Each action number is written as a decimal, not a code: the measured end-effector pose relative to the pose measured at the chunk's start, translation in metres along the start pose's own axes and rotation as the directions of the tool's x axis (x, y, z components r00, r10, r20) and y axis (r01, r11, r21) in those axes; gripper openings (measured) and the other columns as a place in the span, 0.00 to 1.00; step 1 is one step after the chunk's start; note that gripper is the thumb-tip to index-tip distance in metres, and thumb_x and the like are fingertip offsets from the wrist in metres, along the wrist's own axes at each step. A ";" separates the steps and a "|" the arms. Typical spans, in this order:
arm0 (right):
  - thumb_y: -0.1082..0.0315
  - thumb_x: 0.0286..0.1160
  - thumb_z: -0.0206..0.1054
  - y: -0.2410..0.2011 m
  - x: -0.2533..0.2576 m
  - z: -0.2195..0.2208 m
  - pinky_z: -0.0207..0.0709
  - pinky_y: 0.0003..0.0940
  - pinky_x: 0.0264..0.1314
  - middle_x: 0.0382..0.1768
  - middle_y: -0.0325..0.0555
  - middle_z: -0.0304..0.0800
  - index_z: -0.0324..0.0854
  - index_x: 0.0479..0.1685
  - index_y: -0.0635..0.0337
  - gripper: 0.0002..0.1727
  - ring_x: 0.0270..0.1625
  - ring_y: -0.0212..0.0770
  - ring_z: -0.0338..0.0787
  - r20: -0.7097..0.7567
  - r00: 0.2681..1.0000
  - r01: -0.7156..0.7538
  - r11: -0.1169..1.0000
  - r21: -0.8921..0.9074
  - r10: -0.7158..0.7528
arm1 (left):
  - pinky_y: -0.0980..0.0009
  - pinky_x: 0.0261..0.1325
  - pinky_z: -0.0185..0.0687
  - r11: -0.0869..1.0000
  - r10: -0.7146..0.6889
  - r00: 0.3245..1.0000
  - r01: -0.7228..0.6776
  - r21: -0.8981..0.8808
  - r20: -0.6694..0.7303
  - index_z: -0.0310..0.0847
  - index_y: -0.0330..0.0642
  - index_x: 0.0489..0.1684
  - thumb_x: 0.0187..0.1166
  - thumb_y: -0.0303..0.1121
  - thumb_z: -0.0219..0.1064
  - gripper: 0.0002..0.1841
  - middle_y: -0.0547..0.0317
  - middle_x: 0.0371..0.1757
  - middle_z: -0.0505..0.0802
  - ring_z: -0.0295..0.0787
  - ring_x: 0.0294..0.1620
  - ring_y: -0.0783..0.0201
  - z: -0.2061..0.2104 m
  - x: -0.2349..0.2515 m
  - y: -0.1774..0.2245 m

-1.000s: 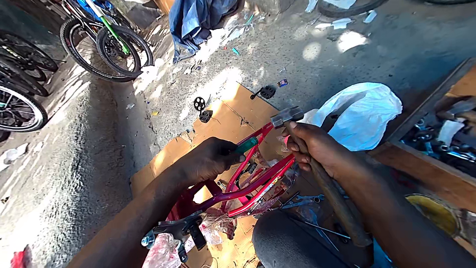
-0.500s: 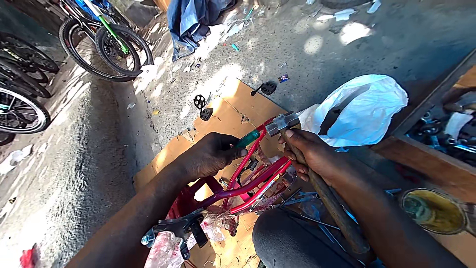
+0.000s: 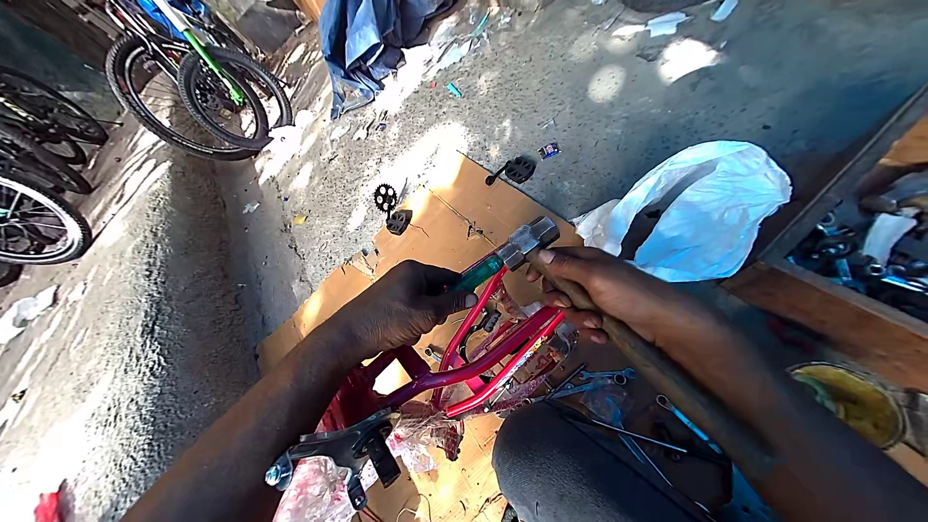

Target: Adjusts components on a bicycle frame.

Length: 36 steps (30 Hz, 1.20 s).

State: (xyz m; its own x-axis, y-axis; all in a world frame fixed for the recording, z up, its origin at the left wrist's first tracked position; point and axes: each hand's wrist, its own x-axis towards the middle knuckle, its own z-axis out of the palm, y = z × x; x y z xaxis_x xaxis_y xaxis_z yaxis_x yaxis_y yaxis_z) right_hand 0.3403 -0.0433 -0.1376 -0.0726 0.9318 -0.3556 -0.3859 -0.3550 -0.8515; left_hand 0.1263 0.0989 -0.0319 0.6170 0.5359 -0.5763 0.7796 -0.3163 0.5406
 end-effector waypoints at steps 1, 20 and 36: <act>0.45 0.93 0.46 0.000 0.000 -0.007 0.73 0.27 0.09 0.22 0.39 0.71 0.79 0.56 0.53 0.24 0.10 0.30 0.68 -0.013 1.000 0.010 0.999 0.030 -0.010 | 0.77 0.11 0.58 1.000 -0.002 1.000 0.002 -0.003 0.002 0.92 0.47 0.53 0.84 0.45 0.68 0.14 0.59 0.17 0.79 0.65 0.09 0.70 0.000 0.000 0.001; 0.43 0.94 0.44 0.002 0.017 -0.007 0.70 0.26 0.10 0.21 0.35 0.68 0.75 0.53 0.52 0.24 0.11 0.29 0.66 -0.342 0.938 0.112 0.982 0.149 -0.055 | 0.77 0.10 0.56 0.997 -0.071 0.996 0.070 -0.017 -0.052 0.92 0.46 0.49 0.84 0.44 0.68 0.13 0.60 0.19 0.79 0.62 0.09 0.70 -0.001 -0.012 0.000; 0.42 0.94 0.43 0.001 0.023 -0.002 0.70 0.23 0.12 0.21 0.32 0.70 0.77 0.55 0.50 0.24 0.12 0.27 0.67 -0.347 0.937 0.118 0.970 0.214 -0.038 | 0.77 0.10 0.55 0.998 -0.058 0.997 0.057 -0.019 -0.049 0.92 0.46 0.49 0.84 0.44 0.68 0.13 0.60 0.18 0.78 0.62 0.09 0.70 -0.002 -0.012 -0.006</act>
State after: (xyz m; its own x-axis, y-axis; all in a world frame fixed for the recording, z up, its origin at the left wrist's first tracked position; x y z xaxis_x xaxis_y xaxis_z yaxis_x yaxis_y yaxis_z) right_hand 0.3401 -0.0225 -0.1471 0.2655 0.8605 -0.4347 -0.5795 -0.2180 -0.7853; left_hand 0.1138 0.0962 -0.0268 0.5647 0.5910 -0.5760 0.8114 -0.2705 0.5181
